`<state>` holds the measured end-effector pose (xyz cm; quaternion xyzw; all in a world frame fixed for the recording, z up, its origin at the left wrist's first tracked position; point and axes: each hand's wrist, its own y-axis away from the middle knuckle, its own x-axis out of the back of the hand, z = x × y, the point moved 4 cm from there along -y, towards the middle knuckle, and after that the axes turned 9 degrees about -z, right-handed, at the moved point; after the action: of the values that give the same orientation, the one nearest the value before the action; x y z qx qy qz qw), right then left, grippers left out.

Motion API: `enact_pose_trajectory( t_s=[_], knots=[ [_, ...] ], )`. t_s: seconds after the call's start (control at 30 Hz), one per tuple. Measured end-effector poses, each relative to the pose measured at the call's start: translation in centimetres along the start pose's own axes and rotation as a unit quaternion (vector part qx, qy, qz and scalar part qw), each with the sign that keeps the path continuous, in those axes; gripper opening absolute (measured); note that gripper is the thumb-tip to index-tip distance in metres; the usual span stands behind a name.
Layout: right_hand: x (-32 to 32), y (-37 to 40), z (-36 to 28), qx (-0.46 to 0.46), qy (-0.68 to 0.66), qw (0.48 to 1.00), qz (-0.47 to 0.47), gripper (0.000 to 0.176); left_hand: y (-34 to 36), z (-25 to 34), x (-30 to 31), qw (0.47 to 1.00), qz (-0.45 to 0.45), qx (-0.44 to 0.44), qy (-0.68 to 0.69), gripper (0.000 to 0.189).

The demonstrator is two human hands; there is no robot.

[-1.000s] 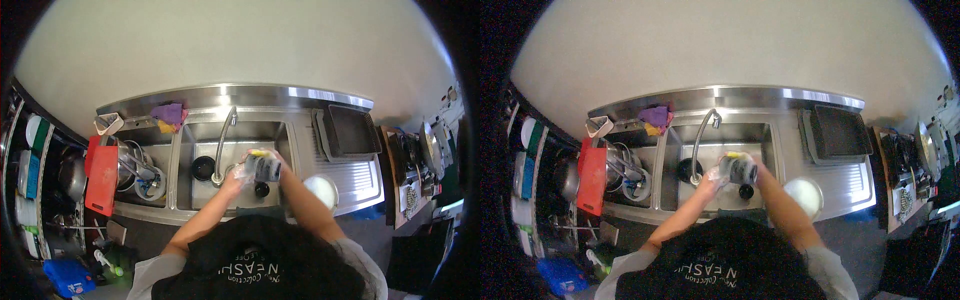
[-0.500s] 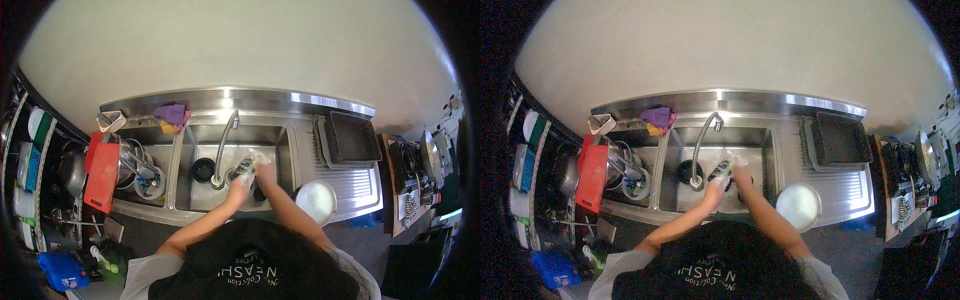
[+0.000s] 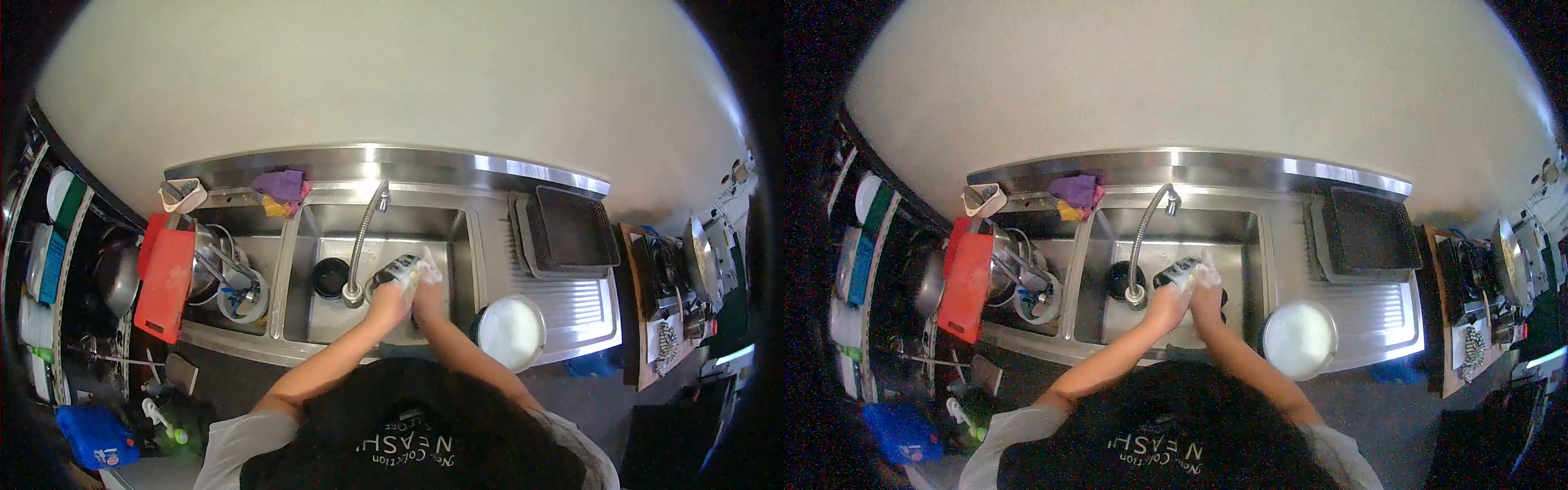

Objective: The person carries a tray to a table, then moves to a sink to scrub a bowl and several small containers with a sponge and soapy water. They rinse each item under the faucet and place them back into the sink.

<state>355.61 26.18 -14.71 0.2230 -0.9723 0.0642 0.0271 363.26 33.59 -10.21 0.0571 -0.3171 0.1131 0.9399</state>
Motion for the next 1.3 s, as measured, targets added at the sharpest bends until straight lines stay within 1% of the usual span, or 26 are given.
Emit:
enact_pose_trajectory(
  t_s=[0.03,0.1,0.17,0.2,0.23,0.3,0.33,0.4,0.43,0.5,0.57,0.63,0.7,0.73,0.77,0.83,0.87,0.9,1.0,1.03,1.1,1.13,1.17,1.2,1.27,1.3],
  knots=[
    [0.5,-0.2,0.5,0.008,0.029,0.999,-0.012,0.033,0.3,0.2,0.2,1.000,-0.011,-0.010,-0.011,0.028],
    [0.9,-0.7,2.1,-0.085,-0.031,0.995,-0.052,0.028,0.8,0.4,0.8,0.998,-0.030,-0.032,-0.036,0.026],
    [2.0,-2.8,8.0,-0.008,0.000,0.988,-0.152,0.029,1.3,0.9,1.7,0.999,-0.044,-0.003,-0.007,0.025],
    [1.8,-2.4,5.8,-0.138,-0.209,0.948,-0.199,0.028,1.4,1.1,1.8,0.999,-0.050,0.012,0.008,0.024],
    [1.7,-1.6,3.4,-0.281,-0.389,0.858,-0.182,0.027,1.7,1.1,1.7,0.996,-0.032,-0.010,0.078,0.024],
    [1.5,-1.6,4.6,-0.276,-0.462,0.821,-0.190,0.028,2.4,0.8,1.2,0.976,0.008,-0.056,0.213,0.025],
    [1.4,-1.5,5.5,-0.275,-0.497,0.800,-0.194,0.029,2.5,0.5,0.8,0.972,0.009,-0.039,0.231,0.026],
    [0.9,-0.7,6.6,-0.280,-0.535,0.777,-0.179,0.027,2.7,0.1,-0.3,0.963,0.012,-0.004,0.269,0.027],
    [0.6,-0.5,7.1,-0.281,-0.554,0.765,-0.172,0.027,2.7,-0.3,-0.9,0.969,0.019,-0.031,0.246,0.028],
    [0.1,0.6,5.4,-0.319,-0.507,0.795,-0.093,0.026,2.2,-1.9,-2.9,0.976,0.031,-0.083,0.201,0.030],
    [-0.6,2.4,1.3,-0.352,-0.456,0.818,-0.013,0.025,1.7,-2.7,-4.7,0.990,0.014,-0.092,0.105,0.035],
    [-1.1,3.4,-0.9,-0.379,-0.401,0.831,0.066,0.025,-0.1,-5.8,-6.5,0.998,0.008,-0.057,0.040,0.041],
    [-1.2,3.4,-1.0,-0.270,-0.208,0.940,0.013,0.028,-1.1,-4.9,-3.7,0.989,-0.083,-0.008,0.123,0.038],
    [-1.4,3.5,-0.8,-0.208,-0.106,0.972,-0.014,0.031,-1.3,-4.1,-2.2,0.978,-0.128,0.017,0.164,0.037],
    [-1.5,3.5,-0.9,-0.143,-0.002,0.989,-0.041,0.034,-1.4,-3.2,-0.9,0.986,-0.090,-0.021,0.136,0.038],
    [-1.3,3.2,-1.3,0.017,0.114,0.993,-0.020,0.038,-1.7,-3.4,0.1,0.985,-0.135,-0.025,0.104,0.039],
    [-1.3,3.1,-1.7,0.099,0.170,0.980,-0.010,0.040,-1.8,-3.3,0.5,0.984,-0.155,-0.028,0.088,0.039],
    [-1.5,3.1,-2.4,0.179,0.224,0.958,0.001,0.042,-1.2,-1.6,1.6,0.986,-0.152,0.007,0.068,0.034],
    [-0.6,2.4,-3.6,0.220,0.171,0.960,-0.030,0.037,-0.1,0.1,2.9,0.980,-0.193,0.014,-0.050,0.027],
    [0.0,1.6,-2.3,0.113,0.101,0.986,-0.064,0.032,0.3,0.6,3.0,0.975,-0.201,0.003,-0.098,0.025],
    [1.2,-0.5,-0.8,0.056,0.155,0.982,-0.095,0.030,0.7,1.2,3.0,0.957,-0.217,-0.019,-0.193,0.021],
    [1.5,-1.0,-0.2,0.026,0.181,0.977,-0.109,0.029,0.8,1.2,3.1,0.962,-0.208,-0.014,-0.178,0.020],
    [1.6,-0.5,-0.4,0.004,0.087,0.992,-0.088,0.025,0.9,1.0,3.3,0.966,-0.200,-0.010,-0.164,0.019],
    [1.3,0.5,-2.4,0.041,0.114,0.988,-0.092,0.024,0.9,0.9,3.5,0.970,-0.190,-0.007,-0.150,0.018],
    [0.5,3.3,-7.9,0.114,0.166,0.974,-0.102,0.024,0.6,-0.7,2.6,0.978,-0.152,-0.121,-0.081,0.016],
    [-0.3,3.7,-10.7,0.282,0.204,0.934,-0.084,0.025,0.8,-0.7,2.6,0.974,-0.133,-0.176,-0.045,0.015]
  ],
)
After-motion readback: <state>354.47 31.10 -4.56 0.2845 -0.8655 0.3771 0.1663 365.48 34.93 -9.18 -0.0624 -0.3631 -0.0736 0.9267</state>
